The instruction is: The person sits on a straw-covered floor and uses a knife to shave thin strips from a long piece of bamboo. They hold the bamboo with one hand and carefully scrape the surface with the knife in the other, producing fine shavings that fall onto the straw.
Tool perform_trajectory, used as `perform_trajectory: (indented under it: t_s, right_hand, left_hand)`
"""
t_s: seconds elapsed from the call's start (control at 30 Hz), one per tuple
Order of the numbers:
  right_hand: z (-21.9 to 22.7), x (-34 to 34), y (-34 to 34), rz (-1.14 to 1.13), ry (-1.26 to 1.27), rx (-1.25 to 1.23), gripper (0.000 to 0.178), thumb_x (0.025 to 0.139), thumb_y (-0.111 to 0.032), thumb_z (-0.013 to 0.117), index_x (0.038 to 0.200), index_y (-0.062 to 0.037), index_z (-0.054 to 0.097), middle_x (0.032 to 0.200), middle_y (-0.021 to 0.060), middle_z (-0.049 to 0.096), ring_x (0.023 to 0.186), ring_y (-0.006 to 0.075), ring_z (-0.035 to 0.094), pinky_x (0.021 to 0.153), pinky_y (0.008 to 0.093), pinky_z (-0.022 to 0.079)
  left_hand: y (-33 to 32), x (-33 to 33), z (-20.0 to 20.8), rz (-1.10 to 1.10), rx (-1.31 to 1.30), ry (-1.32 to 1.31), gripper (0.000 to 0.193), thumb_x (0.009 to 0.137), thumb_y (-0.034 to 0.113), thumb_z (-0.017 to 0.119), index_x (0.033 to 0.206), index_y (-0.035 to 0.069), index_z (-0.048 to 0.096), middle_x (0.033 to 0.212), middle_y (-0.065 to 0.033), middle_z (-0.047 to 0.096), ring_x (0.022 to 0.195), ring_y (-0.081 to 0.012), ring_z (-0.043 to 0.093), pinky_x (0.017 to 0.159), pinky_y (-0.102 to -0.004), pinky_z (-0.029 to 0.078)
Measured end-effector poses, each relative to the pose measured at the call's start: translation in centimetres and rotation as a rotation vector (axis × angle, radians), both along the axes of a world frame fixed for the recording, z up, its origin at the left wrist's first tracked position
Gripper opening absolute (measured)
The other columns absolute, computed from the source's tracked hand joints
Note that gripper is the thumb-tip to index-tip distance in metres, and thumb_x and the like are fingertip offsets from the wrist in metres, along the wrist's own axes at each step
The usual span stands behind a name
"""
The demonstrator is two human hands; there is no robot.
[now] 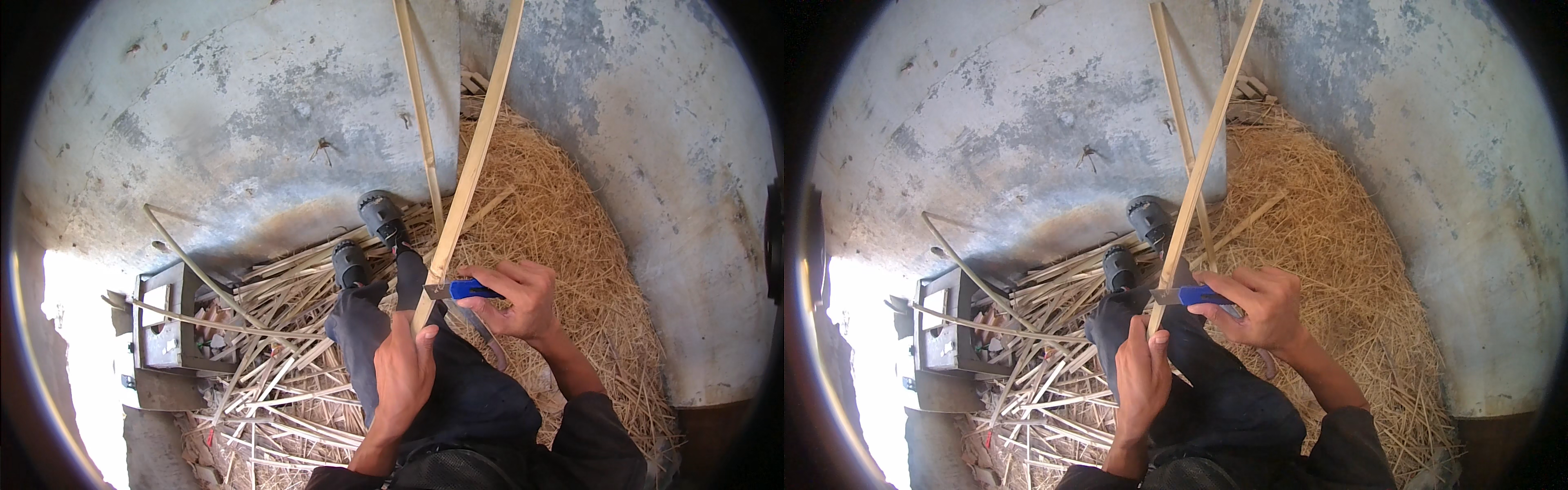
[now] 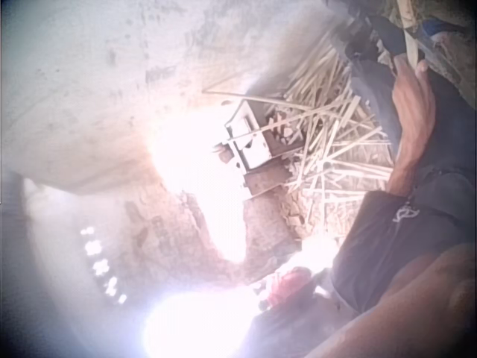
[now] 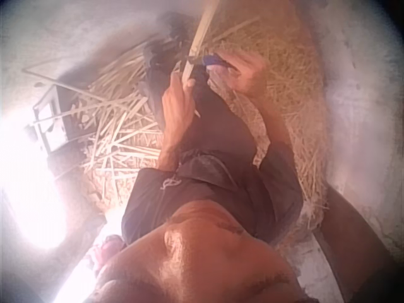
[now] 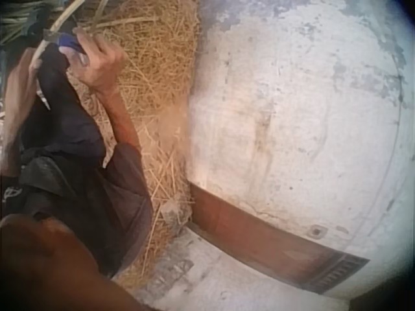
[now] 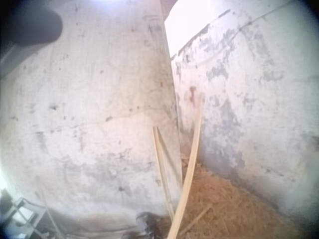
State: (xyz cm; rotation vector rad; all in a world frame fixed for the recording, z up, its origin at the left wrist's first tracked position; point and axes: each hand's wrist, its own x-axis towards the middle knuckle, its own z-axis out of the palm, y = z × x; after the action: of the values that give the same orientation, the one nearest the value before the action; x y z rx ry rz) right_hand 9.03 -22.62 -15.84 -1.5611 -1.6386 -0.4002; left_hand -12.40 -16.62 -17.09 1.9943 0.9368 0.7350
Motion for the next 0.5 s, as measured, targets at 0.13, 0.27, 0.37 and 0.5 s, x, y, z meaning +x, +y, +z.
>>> perform_trajectory:
  t_s: [0.13, 0.27, 0.37, 0.5]
  right_hand:
    - [-0.1, 0.1, 0.1, 0.0, 0.001, 0.004, 0.038, 0.083, -0.046, 0.087, 0.107, -0.0167, 0.083, 0.063, -0.0014, 0.057, 0.05, 0.018, 0.054, 0.049, 0.0341, 0.041]
    - [-0.2, 0.1, 0.2, -0.022, -0.027, 0.003, 0.038, 0.082, -0.046, 0.087, 0.107, -0.0175, 0.083, 0.062, -0.0018, 0.056, 0.049, 0.0173, 0.052, 0.049, 0.0341, 0.041]
    - [0.3, -0.2, 0.0, -0.038, -0.052, -0.021, 0.037, 0.084, -0.044, 0.087, 0.107, -0.0163, 0.083, 0.063, -0.0011, 0.056, 0.048, 0.0185, 0.051, 0.049, 0.0339, 0.041]
    - [-1.6, 3.1, 1.7, -0.325, 0.312, 0.147, 0.041, 0.095, -0.045, 0.079, 0.114, -0.0091, 0.083, 0.066, -0.0021, 0.061, 0.048, 0.0139, 0.048, 0.048, 0.0324, 0.04]
  left_hand:
    - [0.0, 0.0, 0.0, -0.002, 0.014, 0.013, 0.029, 0.112, 0.027, 0.055, 0.116, -0.001, 0.054, 0.085, -0.0291, 0.066, 0.079, -0.053, 0.065, 0.067, -0.0553, 0.049]
    - [0.1, -0.1, -0.3, -0.008, 0.013, 0.025, 0.028, 0.112, 0.026, 0.055, 0.117, -0.001, 0.054, 0.085, -0.0289, 0.066, 0.079, -0.053, 0.065, 0.066, -0.0555, 0.049]
    - [0.2, -0.2, -0.6, 0.006, 0.011, 0.013, 0.026, 0.112, 0.025, 0.055, 0.115, -0.001, 0.054, 0.082, -0.0286, 0.065, 0.078, -0.053, 0.065, 0.066, -0.0559, 0.048]
    - [-0.6, -1.2, -1.2, -0.036, -0.098, 0.041, 0.024, 0.112, 0.024, 0.054, 0.11, -0.001, 0.055, 0.077, -0.0278, 0.063, 0.077, -0.0535, 0.063, 0.065, -0.0556, 0.047]
